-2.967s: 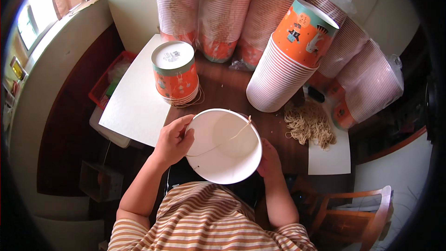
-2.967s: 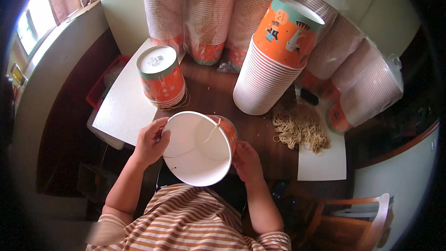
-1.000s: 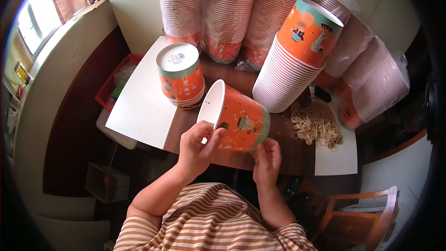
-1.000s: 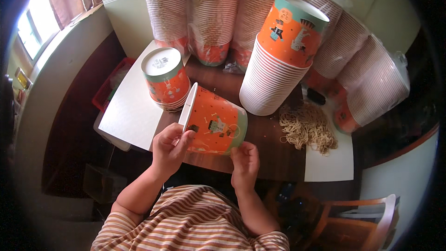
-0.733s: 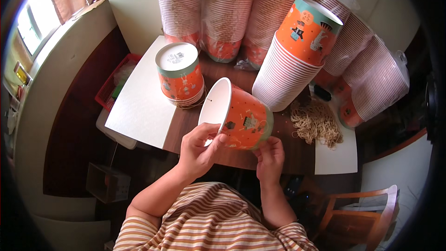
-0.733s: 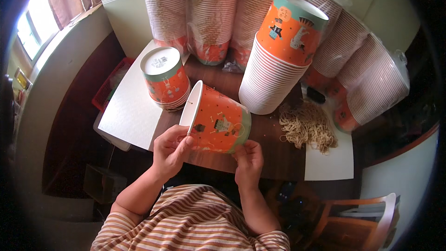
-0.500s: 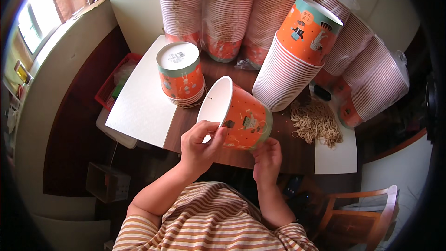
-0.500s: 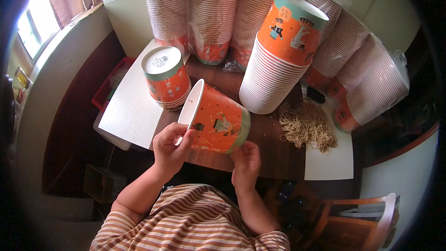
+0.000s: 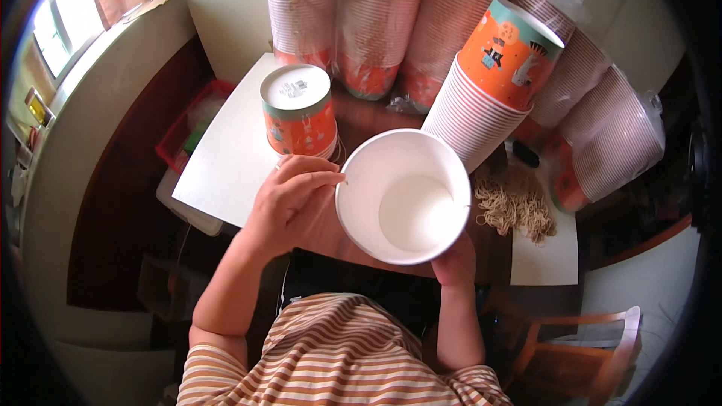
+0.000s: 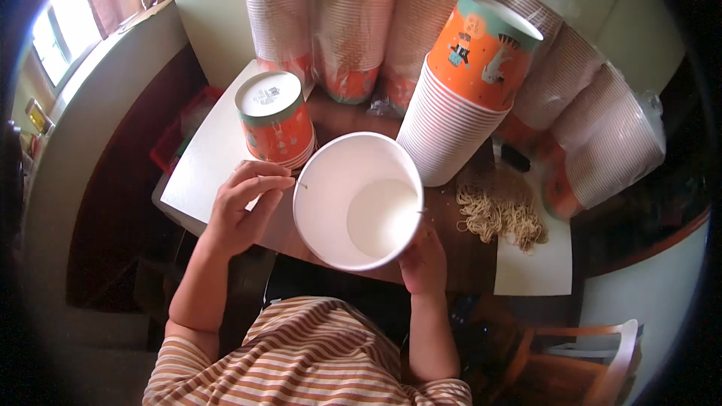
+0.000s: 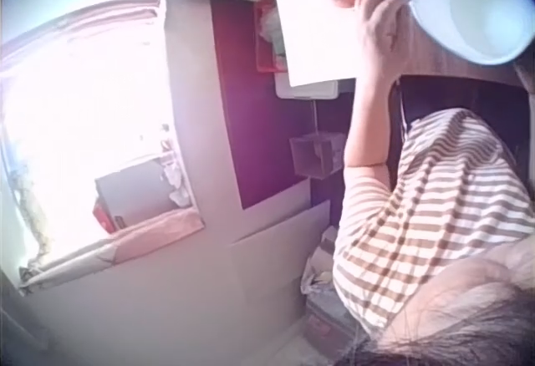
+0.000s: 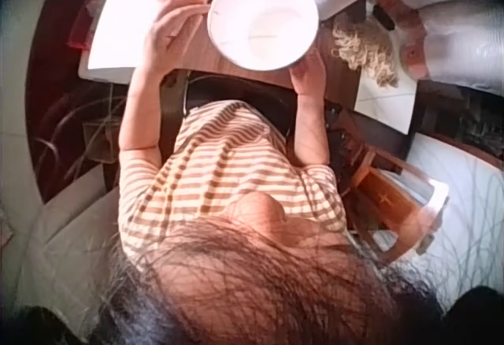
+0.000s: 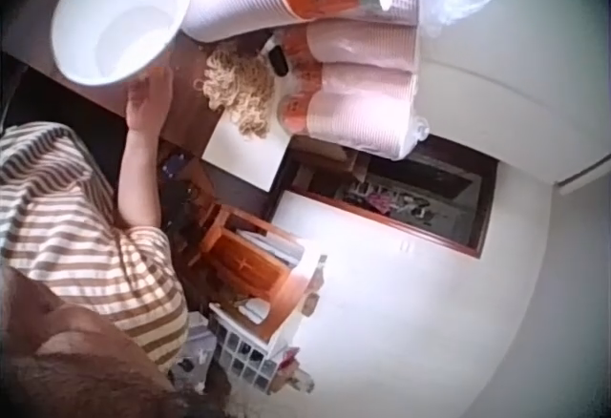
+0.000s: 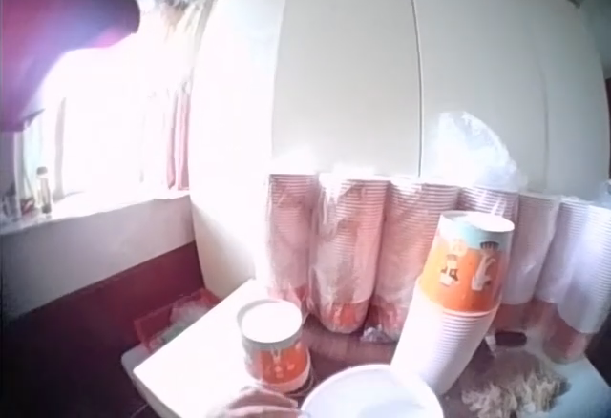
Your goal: Secure stacks of paper bowls using rubber bands for storage or shipment.
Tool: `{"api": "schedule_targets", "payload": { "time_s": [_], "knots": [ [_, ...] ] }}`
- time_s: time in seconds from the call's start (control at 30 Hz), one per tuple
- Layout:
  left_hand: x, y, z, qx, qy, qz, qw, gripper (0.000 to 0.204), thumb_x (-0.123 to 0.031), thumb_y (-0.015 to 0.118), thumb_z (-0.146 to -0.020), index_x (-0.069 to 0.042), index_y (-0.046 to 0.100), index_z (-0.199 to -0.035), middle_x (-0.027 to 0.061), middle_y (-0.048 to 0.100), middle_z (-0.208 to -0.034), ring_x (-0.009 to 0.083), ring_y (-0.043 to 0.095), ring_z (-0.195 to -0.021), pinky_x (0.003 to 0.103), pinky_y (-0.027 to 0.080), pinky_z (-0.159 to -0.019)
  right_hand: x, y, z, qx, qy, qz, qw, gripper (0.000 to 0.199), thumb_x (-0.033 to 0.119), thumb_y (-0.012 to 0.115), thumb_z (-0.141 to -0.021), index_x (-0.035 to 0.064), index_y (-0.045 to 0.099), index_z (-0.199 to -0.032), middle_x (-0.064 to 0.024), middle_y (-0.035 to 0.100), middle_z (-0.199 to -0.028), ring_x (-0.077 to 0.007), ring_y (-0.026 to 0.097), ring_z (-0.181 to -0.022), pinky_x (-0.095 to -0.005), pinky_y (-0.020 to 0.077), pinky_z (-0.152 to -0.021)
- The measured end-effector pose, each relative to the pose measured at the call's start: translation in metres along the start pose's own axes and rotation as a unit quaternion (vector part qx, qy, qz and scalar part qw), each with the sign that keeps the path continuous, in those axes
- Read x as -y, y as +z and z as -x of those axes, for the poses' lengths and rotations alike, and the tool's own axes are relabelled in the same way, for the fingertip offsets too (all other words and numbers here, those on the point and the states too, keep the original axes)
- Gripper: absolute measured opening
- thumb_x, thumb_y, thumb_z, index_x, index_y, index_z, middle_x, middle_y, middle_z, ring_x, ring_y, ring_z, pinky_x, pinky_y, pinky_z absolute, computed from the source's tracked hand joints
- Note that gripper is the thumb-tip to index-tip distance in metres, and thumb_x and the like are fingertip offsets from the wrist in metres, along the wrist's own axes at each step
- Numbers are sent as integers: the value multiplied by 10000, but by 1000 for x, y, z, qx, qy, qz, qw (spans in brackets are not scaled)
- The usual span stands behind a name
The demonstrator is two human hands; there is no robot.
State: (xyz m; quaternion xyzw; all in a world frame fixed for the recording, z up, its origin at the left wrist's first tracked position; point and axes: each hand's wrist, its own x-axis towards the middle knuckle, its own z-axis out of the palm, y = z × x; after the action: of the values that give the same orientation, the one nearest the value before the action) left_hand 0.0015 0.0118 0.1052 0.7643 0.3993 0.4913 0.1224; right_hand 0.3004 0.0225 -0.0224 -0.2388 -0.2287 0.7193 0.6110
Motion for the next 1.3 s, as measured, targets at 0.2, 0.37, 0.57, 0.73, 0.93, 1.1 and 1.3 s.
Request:
{"api": "schedule_targets", "payload": {
  "time_s": [0.2,0.37,0.57,0.73,0.93,1.1,1.3],
  "knots": [
    [-3,-14,-23,141,54,2,988,252,28,617,-804,-35,660,-1044,124,584,-1112,276,611,-958,361,499,-842,-3,-25,1,-31,74,-20,997,463,189,447,-955,-9,373,-1367,-167,449,-1365,-297,483,-1226,-441,440,-1002],
    [-17,-19,-42,261,59,9,963,241,7,629,-793,-16,660,-1031,123,597,-1111,260,626,-918,352,505,-822,-6,-12,4,-20,119,-8,993,484,232,415,-981,23,324,-1408,-162,382,-1427,-304,404,-1295,-452,386,-1053],
    [-18,-18,-47,326,31,72,942,191,-6,637,-805,8,662,-993,128,644,-972,276,636,-898,352,513,-799,-12,-7,4,38,141,-63,987,481,242,416,-984,25,327,-1404,-158,396,-1415,-293,412,-1289,-461,377,-1060],
    [-21,-20,-46,329,-4,71,942,197,-23,682,-781,8,674,-975,120,671,-921,268,653,-850,336,526,-772,-14,-4,8,39,130,-52,989,476,227,414,-986,19,323,-1404,-155,388,-1422,-289,407,-1293,-449,367,-1069],
    [-28,-29,-53,363,-25,120,924,207,-31,684,-791,3,677,-995,125,678,-930,247,659,-875,322,526,-775,-15,-4,9,86,101,3,991,484,222,410,-987,11,308,-1411,-162,378,-1427,-295,402,-1297,-444,363,-1072],
    [-18,-27,-52,355,0,122,927,194,-28,664,-810,0,677,-1001,128,678,-928,257,658,-872,334,524,-782,-15,7,9,46,148,-93,984,553,139,517,-912,-2,314,-1407,-173,400,-1409,-312,404,-1296,-458,367,-1062],
    [-22,-24,-49,329,47,105,937,141,-24,658,-809,2,667,-948,118,674,-902,268,657,-846,349,526,-767,-19,1,5,48,187,-114,975,507,219,455,-965,12,317,-1407,-163,396,-1416,-299,419,-1287,-456,379,-1054]
  ]
}}
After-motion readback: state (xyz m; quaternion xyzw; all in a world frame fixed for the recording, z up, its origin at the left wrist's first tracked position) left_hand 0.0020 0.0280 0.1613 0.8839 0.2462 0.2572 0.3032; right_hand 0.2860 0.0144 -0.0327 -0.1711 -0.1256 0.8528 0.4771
